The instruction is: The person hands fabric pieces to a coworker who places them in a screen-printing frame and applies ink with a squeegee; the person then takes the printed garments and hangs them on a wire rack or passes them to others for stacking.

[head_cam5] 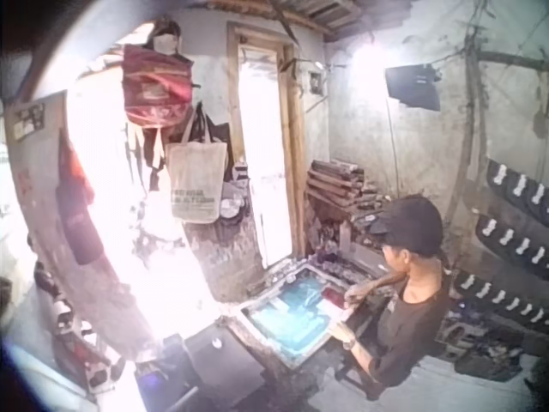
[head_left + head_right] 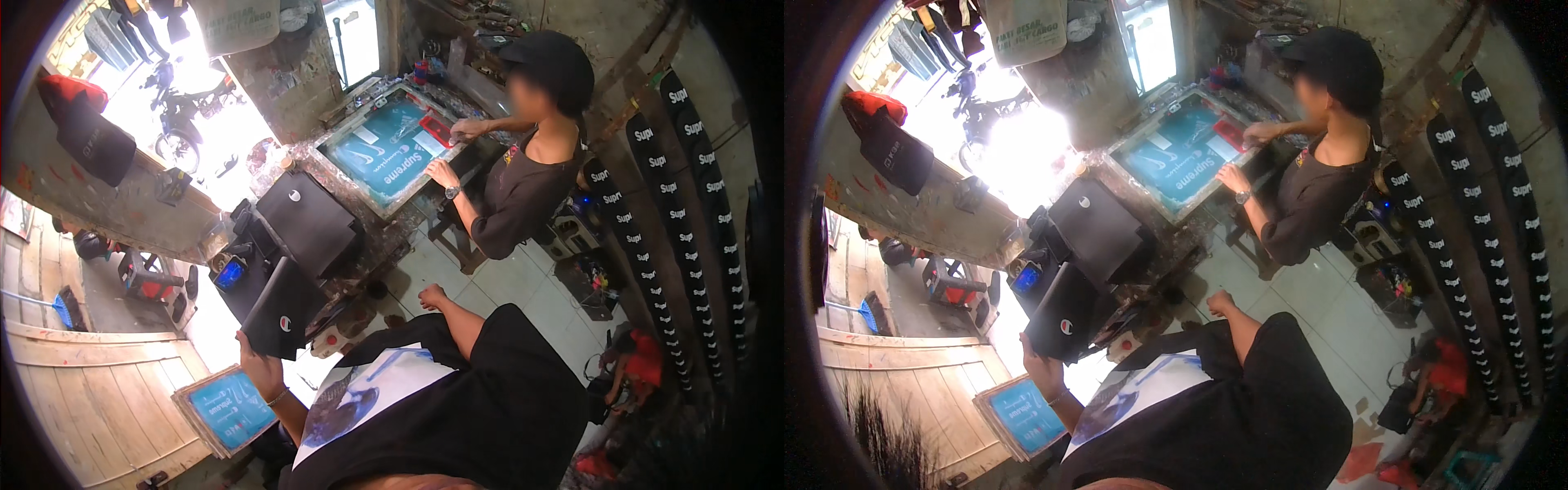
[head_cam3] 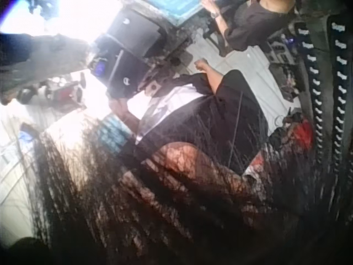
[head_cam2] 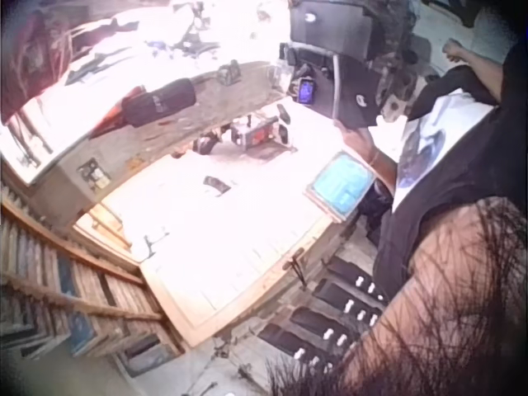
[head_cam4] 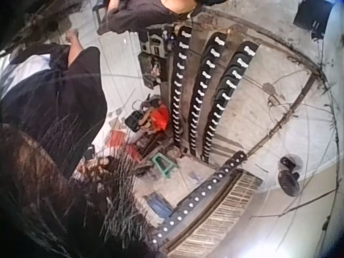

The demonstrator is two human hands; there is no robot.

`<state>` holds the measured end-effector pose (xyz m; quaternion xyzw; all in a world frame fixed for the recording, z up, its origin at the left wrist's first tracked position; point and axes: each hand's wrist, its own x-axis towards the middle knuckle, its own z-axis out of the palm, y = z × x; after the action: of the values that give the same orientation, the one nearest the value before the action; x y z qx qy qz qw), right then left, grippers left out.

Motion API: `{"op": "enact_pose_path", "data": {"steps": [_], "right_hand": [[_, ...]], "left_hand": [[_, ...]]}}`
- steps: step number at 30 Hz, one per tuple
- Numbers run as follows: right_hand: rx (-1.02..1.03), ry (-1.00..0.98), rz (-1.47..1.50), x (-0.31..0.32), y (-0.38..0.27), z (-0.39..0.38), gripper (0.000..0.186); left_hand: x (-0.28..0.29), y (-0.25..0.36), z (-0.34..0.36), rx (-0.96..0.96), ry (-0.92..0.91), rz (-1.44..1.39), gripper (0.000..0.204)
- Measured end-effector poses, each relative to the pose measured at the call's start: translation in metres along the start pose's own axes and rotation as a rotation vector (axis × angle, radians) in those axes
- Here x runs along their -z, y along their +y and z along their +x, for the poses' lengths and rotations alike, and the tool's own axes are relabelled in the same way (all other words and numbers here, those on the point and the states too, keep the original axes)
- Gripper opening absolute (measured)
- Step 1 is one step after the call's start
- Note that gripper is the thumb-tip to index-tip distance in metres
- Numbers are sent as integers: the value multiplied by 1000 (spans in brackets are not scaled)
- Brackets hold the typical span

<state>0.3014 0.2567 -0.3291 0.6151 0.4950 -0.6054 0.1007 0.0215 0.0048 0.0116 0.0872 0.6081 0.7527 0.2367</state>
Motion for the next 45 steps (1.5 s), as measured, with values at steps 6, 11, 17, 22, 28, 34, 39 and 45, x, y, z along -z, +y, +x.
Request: {"op": "enact_pose_path", "data": {"steps": [6,11,17,22,28,34,39,45], "right_hand": [[-47,28,-23,2,9,-4,18],[-40,18,-18,3,8,-12,18],[-47,14,-89,-4,6,-5,16],[-16,9,-117,-10,8,3,17],[-63,-53,-187,-17,22,30,16],[-65,-72,-143,-20,18,16,19],[-44,-74,-132,-13,9,2,20],[-49,-76,-90,-11,-8,-7,20]], "left_hand": [[-9,9,-10,-142,-40,508,40],[7,-8,-4,-252,-75,528,36],[0,8,-16,-388,-4,1042,33],[13,-4,-8,-118,31,127,33],[5,18,-22,-247,40,747,37],[1,20,-22,-254,87,545,31],[-2,32,-26,-319,88,860,31],[19,15,-21,-310,72,670,33]]}}
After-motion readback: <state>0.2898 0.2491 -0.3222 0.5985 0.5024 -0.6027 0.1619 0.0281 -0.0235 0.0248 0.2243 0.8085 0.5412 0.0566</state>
